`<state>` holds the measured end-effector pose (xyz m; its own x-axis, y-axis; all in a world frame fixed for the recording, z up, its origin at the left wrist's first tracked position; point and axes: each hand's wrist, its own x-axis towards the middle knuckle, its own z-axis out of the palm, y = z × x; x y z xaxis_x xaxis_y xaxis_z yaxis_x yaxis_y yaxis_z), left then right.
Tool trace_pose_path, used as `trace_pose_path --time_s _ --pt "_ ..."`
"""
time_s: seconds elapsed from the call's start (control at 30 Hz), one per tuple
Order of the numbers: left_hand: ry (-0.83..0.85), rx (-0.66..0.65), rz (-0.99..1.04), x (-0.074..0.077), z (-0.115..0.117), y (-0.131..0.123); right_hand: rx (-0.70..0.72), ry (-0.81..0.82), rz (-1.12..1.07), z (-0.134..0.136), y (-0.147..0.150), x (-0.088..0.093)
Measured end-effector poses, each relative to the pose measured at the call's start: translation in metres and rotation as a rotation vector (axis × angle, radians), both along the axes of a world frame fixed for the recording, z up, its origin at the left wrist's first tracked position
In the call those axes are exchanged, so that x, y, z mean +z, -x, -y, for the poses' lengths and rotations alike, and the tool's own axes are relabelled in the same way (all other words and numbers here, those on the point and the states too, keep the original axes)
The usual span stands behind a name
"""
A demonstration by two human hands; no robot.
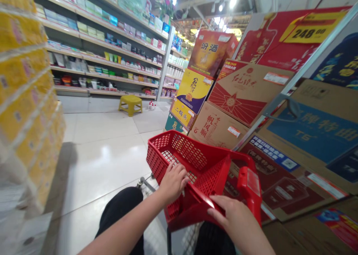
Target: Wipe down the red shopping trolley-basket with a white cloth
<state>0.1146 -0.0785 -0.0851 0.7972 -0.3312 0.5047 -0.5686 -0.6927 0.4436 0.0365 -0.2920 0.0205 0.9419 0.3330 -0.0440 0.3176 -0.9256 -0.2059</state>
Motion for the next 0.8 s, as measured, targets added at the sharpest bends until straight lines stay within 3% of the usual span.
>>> trace_pose_path --time_s 0.13,0.33,0.53,0.73,0.8 --pt "0.027 -0.183 0.048 -0.001 0.006 0.008 0.047 0.049 0.049 -0.003 0.003 -0.009" --pt "-0.026 0.010 -0.018 -0.001 -0.003 -0.003 0.135 -0.003 0.072 -0.006 -0.003 -0.012" --pt "0.010 -0.130 0.055 0.005 0.001 0.006 0.118 -0.011 0.066 -0.013 -0.003 -0.007" --pt "-0.006 0.042 0.035 -0.008 -0.012 -0.013 0.109 -0.008 0.092 -0.015 0.002 -0.006" --pt "0.020 0.005 0.035 -0.007 -0.007 -0.009 0.104 -0.009 0.089 -0.015 0.002 -0.006"
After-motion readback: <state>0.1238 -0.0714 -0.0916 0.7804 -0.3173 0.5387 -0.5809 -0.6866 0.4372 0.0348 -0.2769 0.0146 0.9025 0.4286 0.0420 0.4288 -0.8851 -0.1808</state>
